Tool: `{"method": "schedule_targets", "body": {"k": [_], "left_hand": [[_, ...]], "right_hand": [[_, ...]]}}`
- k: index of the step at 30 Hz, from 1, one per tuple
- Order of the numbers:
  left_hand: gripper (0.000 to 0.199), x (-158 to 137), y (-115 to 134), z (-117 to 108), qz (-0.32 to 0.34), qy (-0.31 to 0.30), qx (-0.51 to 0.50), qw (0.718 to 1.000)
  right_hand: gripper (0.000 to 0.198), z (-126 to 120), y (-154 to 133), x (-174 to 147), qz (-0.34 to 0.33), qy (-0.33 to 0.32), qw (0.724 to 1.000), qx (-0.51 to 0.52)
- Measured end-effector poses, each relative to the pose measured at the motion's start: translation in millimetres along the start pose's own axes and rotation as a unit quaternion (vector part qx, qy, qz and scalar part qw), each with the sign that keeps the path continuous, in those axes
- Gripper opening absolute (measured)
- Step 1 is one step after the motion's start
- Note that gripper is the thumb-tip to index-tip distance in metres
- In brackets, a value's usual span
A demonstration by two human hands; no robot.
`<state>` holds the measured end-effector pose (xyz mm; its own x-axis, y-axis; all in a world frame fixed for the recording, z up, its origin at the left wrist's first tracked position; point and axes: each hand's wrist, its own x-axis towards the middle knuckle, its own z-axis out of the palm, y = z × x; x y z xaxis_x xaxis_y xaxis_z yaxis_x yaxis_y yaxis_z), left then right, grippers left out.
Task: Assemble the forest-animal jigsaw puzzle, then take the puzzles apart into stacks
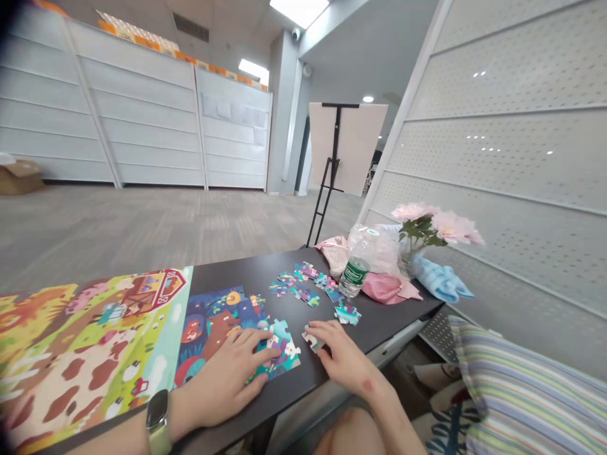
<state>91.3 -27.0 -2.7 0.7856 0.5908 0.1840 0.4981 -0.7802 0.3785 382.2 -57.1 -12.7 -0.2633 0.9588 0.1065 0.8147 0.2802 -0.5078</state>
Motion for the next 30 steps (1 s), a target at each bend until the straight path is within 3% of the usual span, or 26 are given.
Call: {"method": "schedule_targets", "body": {"k": [5, 9, 13, 20, 24, 27, 30], "left_hand": [[0.04, -2, -1, 1, -0.003, 0.005, -0.01, 1.0], [0.036, -2, -1, 2, -0.003, 0.014, -0.01, 1.0], [0.035, -2, -1, 3, 0.002, 0.019, -0.006, 1.0], [0.037, -1, -3, 4, 0.005, 0.016, 0.011, 1.0], [0.038, -1, -2, 2, 0.006, 0.015, 0.005, 1.0], [0.039, -1, 0, 3, 0.005, 0.016, 0.0, 1.0], [0.039, -1, 1, 3, 0.001, 0.018, 0.0, 1.0]], "right_hand": [[0.036, -8, -15, 4, -0.002, -0.029, 0.999, 0.036], [0.026, 0, -15, -2, 0.012, -0.003, 0.999, 0.045], [0.019, 7, -15, -4, -0.029, 0.007, 0.999, 0.04], [0.025, 8, -22, 0, -0.076, 0.019, 0.996, -0.035], [0.034, 1, -36, -6, -0.084, -0.006, 0.994, -0.074], [0.038, 0, -49, -8, -0.095, -0.03, 0.992, -0.073], [0.029, 7, -51, -4, -0.07, -0.009, 0.997, -0.042]]}}
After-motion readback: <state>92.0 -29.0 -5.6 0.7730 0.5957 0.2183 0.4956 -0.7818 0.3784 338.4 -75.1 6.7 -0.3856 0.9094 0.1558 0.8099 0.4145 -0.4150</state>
